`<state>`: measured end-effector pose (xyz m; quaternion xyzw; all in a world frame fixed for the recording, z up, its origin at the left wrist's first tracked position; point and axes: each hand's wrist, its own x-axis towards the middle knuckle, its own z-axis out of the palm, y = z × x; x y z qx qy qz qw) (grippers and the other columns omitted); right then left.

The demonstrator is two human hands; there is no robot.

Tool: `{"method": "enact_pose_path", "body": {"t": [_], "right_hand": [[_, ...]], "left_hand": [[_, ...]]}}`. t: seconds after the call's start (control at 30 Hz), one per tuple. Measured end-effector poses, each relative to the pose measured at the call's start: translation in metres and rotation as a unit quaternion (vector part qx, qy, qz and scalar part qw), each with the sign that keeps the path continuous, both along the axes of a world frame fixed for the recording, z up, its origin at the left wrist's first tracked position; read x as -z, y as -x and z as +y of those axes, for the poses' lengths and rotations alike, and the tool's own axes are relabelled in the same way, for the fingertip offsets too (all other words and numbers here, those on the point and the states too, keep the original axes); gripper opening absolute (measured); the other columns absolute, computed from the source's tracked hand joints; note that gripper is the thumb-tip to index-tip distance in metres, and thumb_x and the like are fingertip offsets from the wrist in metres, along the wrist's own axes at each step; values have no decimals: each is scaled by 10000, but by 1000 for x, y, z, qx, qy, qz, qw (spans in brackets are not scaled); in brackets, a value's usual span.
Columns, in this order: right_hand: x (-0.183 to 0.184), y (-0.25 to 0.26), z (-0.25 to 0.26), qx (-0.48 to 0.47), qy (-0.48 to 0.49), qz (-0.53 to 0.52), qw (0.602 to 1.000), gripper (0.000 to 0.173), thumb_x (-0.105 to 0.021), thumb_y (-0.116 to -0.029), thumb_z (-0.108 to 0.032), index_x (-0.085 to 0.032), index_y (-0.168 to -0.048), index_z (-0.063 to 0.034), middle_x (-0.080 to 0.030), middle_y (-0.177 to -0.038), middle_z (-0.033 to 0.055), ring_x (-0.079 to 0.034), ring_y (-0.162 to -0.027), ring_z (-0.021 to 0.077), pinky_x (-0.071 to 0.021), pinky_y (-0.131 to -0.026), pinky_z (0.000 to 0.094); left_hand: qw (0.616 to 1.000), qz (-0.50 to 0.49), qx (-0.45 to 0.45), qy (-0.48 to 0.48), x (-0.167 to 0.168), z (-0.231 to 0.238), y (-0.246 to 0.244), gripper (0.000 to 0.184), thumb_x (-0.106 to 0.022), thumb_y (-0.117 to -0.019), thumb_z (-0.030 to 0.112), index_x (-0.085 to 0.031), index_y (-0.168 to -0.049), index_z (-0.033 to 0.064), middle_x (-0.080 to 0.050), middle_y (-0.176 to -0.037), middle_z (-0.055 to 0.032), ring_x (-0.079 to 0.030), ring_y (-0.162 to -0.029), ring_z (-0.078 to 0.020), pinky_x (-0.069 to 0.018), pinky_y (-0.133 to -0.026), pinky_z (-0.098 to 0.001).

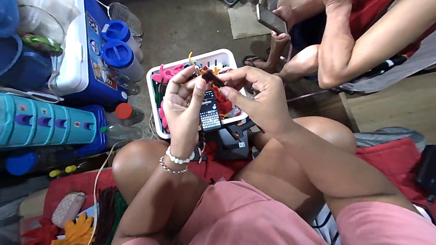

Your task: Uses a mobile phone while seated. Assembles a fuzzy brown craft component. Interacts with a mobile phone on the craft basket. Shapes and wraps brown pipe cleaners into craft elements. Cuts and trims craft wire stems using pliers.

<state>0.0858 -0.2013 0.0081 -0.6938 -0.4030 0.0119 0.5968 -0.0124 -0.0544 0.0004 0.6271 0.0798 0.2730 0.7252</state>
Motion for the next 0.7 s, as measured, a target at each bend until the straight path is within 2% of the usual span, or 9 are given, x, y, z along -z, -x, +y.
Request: {"method": "enact_pose_path", "body": {"t": [0.1, 0.23, 0.3, 0.37, 0.43, 0.57, 0.7], "right_hand": [[0, -2, 1, -13, -3, 1, 1000, 197, -694, -943, -47, -717, -1130, 9, -747, -1058, 61, -711, -924, 81, -606, -854, 253], [-4, 4, 1, -16, 22, -25, 999, 187, -688, -930, -12, -701, -1114, 14, -722, -1028, 75, -699, -878, 86, -602, -782, 229], [-3, 5, 2, -1, 33, -64, 997, 191, -694, -932, -41, -712, -1118, 1, -724, -1022, 67, -690, -896, 101, -593, -821, 279], [-2, 5, 3, 18, 43, -100, 994, 198, -723, -918, -73, -724, -1107, -12, -732, -1000, 54, -678, -908, 124, -541, -908, 399], [0, 6, 5, 34, 44, -133, 989, 176, -744, -905, -81, -731, -1066, -11, -736, -972, 56, -677, -897, 138, -494, -950, 463], [3, 6, 7, 64, 42, -181, 981, 116, -751, -889, -58, -749, -997, -15, -750, -949, 68, -700, -906, 163, -469, -989, 505], [3, 5, 6, 64, 45, -188, 979, 98, -740, -893, -45, -749, -985, -13, -747, -936, 73, -695, -894, 168, -451, -997, 516]], "left_hand": [[1000, 17, 4, 14, -2, 1, 2, 418, -632, -1010, 63, -516, -1412, 88, -730, -1123, 4, -708, -991, -78, -582, -887, -234], [998, 32, 2, 49, -4, 1, 3, 421, -668, -989, 72, -555, -1394, 94, -755, -1067, -10, -730, -940, -81, -598, -844, -224], [997, 35, 5, 71, -5, 1, 3, 411, -663, -990, 68, -556, -1386, 90, -757, -1054, -19, -728, -953, -89, -591, -862, -234], [994, 37, 11, 100, -4, -2, 3, 386, -649, -996, 64, -562, -1370, 102, -761, -1031, -14, -728, -938, -79, -588, -860, -231], [991, 47, 6, 126, -3, -5, 2, 330, -650, -998, 73, -578, -1318, 118, -763, -994, 0, -728, -907, -63, -585, -849, -223], [985, 68, -19, 155, -1, -12, 1, 306, -661, -993, 81, -588, -1289, 111, -759, -1002, 1, -726, -894, -60, -581, -849, -218], [984, 79, -19, 161, -2, -13, 1, 316, -673, -987, 92, -598, -1294, 93, -750, -1024, -11, -722, -902, -70, -583, -838, -222]]}}
